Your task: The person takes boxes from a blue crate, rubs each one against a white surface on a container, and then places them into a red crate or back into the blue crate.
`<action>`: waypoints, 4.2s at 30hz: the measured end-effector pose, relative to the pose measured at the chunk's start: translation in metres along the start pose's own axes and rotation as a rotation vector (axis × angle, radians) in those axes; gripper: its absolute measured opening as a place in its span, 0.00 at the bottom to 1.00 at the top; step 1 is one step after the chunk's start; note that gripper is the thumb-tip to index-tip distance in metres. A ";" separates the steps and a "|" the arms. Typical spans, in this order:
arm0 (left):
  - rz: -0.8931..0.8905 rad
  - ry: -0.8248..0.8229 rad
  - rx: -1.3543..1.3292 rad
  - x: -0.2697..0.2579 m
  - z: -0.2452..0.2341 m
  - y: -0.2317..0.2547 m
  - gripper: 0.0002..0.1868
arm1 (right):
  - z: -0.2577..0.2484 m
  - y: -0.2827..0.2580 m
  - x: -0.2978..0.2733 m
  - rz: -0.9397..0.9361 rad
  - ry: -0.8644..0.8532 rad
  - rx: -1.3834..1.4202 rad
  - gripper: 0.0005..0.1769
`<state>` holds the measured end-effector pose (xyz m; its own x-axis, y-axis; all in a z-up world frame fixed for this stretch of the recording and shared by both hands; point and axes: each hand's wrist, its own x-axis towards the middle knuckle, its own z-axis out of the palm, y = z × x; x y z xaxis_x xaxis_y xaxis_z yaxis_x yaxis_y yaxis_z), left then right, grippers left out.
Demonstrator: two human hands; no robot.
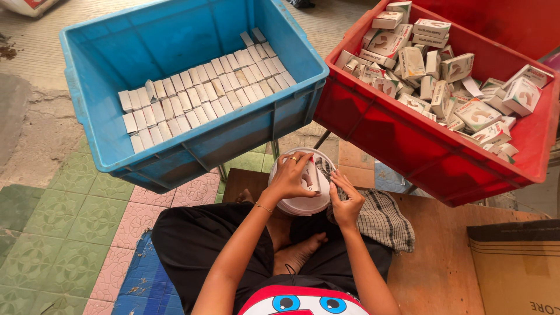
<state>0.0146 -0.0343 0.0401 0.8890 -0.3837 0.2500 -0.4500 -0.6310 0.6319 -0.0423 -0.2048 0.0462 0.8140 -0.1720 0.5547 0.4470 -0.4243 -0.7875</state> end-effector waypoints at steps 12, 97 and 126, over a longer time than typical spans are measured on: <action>0.073 0.210 -0.438 -0.032 0.010 -0.023 0.53 | 0.031 -0.001 0.001 -0.356 -0.362 -0.107 0.20; -0.085 0.062 0.011 -0.043 -0.027 -0.020 0.57 | 0.040 -0.006 -0.034 -0.325 -0.339 -0.155 0.26; -0.028 0.223 0.005 -0.041 0.029 -0.049 0.46 | 0.056 0.015 -0.009 -0.518 -0.405 -0.180 0.14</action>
<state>-0.0028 -0.0076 -0.0225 0.8976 -0.2076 0.3888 -0.4247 -0.6432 0.6371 -0.0222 -0.1600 0.0144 0.6016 0.4247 0.6765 0.7765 -0.5098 -0.3704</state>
